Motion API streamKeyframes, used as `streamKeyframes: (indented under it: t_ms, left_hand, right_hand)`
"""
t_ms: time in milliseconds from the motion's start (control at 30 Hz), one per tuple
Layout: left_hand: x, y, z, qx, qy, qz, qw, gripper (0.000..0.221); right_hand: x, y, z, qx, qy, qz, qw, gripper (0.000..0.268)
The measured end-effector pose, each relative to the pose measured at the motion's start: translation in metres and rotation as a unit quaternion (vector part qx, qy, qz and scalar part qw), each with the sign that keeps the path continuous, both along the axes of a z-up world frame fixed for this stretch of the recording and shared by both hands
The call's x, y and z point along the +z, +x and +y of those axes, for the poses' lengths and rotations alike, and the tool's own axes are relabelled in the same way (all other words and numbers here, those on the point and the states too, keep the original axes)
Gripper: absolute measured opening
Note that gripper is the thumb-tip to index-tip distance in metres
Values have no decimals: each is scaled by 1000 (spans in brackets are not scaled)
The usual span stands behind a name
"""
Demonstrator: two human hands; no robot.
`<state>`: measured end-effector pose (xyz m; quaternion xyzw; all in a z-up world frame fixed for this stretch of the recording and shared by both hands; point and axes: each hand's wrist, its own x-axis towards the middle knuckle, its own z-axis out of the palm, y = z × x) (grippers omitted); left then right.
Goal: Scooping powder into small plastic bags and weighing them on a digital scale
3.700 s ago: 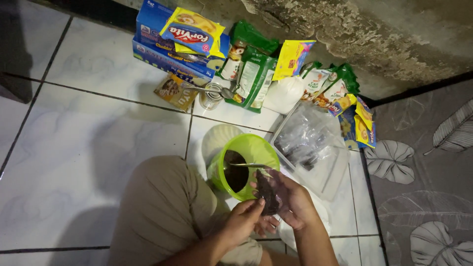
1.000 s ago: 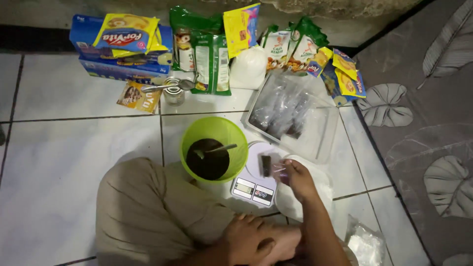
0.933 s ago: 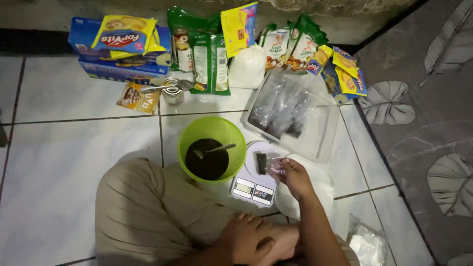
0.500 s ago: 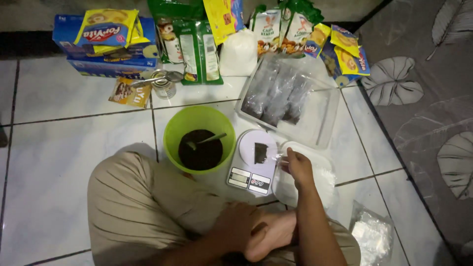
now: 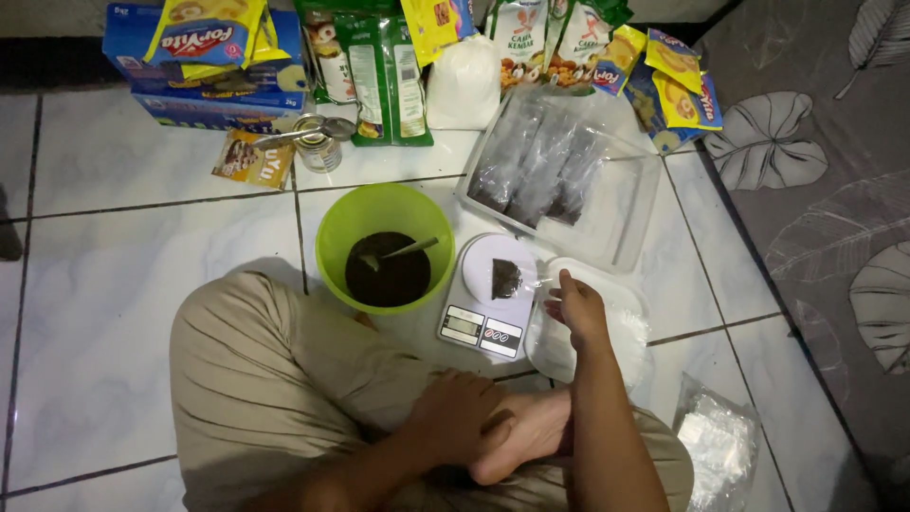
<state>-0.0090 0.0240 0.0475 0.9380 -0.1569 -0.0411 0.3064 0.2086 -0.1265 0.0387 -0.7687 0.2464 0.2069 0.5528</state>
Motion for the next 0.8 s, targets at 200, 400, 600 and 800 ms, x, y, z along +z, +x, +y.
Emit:
streamKeyframes:
  t_ms: [200,400,600,800]
  left_hand:
    - [6,0,1,1,2,39,999,48]
    - [2,-1,0,6,-1,-13,1000,43]
    - [3,-1,2,6,-17,-6,1000,44]
    - [4,-2,2,8,-36,-14,999,42]
  right_hand:
    - [23,-8,8,2,-13,13,1000,58]
    - [-7,2,-3,-6,-3,2,1000,57]
    - [20,-7,6,12,-12,12,1000,61]
    - [6,-2,3,-3,-10,13,1000,57]
